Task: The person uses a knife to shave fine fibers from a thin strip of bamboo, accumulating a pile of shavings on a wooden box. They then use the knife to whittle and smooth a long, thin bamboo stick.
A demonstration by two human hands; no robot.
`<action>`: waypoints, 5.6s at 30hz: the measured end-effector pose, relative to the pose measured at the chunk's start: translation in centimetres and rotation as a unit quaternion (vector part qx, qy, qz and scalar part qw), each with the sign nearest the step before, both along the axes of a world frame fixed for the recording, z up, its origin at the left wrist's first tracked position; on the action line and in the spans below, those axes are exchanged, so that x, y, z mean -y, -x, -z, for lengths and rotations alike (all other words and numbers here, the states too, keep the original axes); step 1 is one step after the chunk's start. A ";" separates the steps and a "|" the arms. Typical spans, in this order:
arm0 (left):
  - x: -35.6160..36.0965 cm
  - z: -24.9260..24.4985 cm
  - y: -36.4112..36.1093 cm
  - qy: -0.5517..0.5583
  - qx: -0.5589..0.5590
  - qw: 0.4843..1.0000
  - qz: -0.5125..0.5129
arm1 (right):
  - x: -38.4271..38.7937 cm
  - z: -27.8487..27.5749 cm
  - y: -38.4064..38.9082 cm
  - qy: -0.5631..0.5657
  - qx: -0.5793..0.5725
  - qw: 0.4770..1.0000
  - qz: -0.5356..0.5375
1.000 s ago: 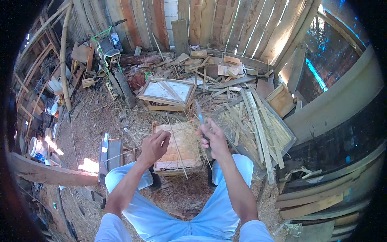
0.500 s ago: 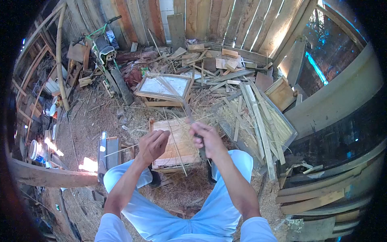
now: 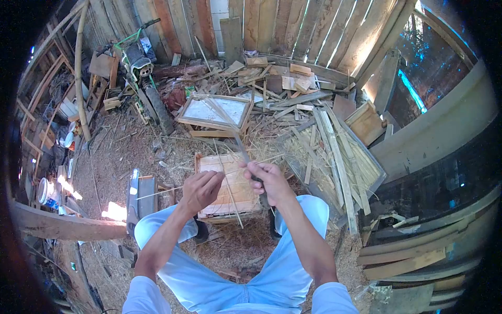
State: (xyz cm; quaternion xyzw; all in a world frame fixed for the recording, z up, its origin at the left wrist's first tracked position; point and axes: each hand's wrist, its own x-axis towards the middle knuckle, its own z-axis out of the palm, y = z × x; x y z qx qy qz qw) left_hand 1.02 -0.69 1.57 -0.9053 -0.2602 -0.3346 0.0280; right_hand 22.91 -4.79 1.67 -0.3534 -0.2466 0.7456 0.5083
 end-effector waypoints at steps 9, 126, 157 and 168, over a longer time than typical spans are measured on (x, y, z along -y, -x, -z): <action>0.0 -0.5 0.5 0.007 -0.022 1.000 0.005 | -0.2 -0.8 -3.0 -0.026 0.043 0.996 0.067; -0.2 -0.6 1.8 0.310 0.090 0.946 -0.015 | -0.6 -0.1 -5.6 -0.026 0.014 0.995 0.099; 0.1 -0.1 0.2 -0.042 -0.011 0.999 -0.009 | -0.4 -0.6 -2.4 -0.005 -0.023 0.999 0.038; -1.2 -1.3 4.6 -0.009 0.052 0.995 -0.079 | -0.8 0.3 -9.2 -0.018 0.027 0.973 0.227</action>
